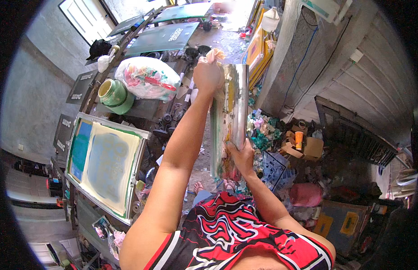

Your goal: The person scrapes excess ink from a screen printing frame using a squeegee, then uses a red heat gun to cure printed designs on several black t-shirts laid out on a workbench. The person handles the squeegee and heat gun throughout the process.

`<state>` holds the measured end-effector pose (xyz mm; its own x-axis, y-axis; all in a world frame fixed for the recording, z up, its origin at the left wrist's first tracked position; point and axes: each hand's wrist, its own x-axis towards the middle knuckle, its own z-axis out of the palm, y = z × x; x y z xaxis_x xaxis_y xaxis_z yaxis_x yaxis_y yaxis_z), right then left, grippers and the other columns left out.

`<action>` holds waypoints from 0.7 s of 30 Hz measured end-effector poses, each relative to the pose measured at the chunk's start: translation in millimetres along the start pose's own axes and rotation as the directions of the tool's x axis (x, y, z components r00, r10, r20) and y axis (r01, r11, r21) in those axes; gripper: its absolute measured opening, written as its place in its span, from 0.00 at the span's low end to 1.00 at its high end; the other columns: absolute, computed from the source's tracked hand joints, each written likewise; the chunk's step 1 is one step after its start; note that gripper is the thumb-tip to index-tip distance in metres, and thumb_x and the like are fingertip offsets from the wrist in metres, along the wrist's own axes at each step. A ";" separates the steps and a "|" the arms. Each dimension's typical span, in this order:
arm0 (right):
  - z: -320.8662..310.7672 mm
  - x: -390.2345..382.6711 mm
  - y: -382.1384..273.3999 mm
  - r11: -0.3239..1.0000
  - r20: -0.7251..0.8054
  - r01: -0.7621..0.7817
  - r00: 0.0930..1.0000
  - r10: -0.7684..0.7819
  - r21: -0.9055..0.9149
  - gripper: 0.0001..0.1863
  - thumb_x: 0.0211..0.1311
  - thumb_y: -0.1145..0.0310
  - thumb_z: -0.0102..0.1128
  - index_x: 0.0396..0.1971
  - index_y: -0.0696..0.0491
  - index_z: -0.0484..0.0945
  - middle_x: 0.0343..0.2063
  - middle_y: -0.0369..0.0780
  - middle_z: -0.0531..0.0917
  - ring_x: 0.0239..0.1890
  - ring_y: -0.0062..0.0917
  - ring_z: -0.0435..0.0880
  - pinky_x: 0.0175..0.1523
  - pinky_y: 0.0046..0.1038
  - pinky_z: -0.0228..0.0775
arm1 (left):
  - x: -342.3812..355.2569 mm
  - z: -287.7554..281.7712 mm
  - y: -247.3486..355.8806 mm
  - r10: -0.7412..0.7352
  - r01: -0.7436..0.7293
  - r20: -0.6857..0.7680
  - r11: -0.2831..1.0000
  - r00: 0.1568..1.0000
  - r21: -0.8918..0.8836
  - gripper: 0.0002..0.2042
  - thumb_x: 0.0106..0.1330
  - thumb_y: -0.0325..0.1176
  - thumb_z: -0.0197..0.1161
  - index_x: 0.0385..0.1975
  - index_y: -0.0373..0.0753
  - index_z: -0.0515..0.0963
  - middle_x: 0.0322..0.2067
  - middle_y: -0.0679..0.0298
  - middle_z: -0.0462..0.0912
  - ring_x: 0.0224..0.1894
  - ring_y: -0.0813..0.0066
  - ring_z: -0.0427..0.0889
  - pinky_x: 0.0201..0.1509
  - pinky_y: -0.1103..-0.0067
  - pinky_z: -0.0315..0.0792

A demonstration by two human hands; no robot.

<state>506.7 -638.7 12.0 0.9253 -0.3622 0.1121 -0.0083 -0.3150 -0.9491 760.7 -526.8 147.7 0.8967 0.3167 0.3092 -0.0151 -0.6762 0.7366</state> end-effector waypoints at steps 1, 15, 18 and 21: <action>0.9 -3.0 1.0 1.000 -0.011 0.011 1.000 -0.012 -0.022 0.26 0.54 0.54 0.77 0.35 0.61 0.75 0.27 0.53 0.86 0.33 0.46 0.89 0.37 0.42 0.77 | 5.0 -0.2 1.8 -0.010 0.010 -0.001 1.000 1.000 -0.004 0.23 0.70 0.49 0.60 0.45 0.30 0.81 0.37 0.38 0.86 0.42 0.41 0.87 0.45 0.57 0.80; -20.7 142.4 0.2 0.979 -0.054 -0.188 0.980 0.193 0.084 0.28 0.66 0.54 0.67 0.49 0.67 0.77 0.43 0.48 0.86 0.47 0.35 0.85 0.53 0.33 0.73 | -193.2 36.5 -111.9 0.336 -0.352 0.232 0.935 0.913 0.032 0.14 0.73 0.42 0.55 0.56 0.58 0.78 0.36 0.52 0.84 0.30 0.44 0.86 0.30 0.55 0.81; -21.0 172.8 2.3 0.979 -0.183 -0.184 0.963 0.197 0.087 0.31 0.65 0.53 0.68 0.52 0.68 0.76 0.49 0.51 0.84 0.51 0.38 0.83 0.57 0.36 0.72 | -254.6 35.8 -141.2 0.365 -0.443 0.355 0.882 0.860 0.165 0.14 0.70 0.46 0.61 0.47 0.47 0.81 0.29 0.48 0.85 0.30 0.41 0.86 0.33 0.50 0.78; -23.4 187.7 -7.1 0.913 -0.263 -0.250 0.903 0.340 0.321 0.28 0.65 0.57 0.69 0.55 0.64 0.78 0.52 0.51 0.84 0.52 0.40 0.82 0.59 0.38 0.69 | -274.6 36.6 -163.3 0.005 0.023 0.172 0.987 0.985 -0.161 0.13 0.67 0.46 0.64 0.34 0.41 0.81 0.24 0.48 0.85 0.25 0.43 0.84 0.30 0.53 0.77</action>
<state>671.5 -725.0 46.7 0.7332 -0.6645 -0.1441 -0.1174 0.0849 -0.9894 533.1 -527.7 -79.5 0.9594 0.1939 0.2048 -0.0656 -0.5527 0.8308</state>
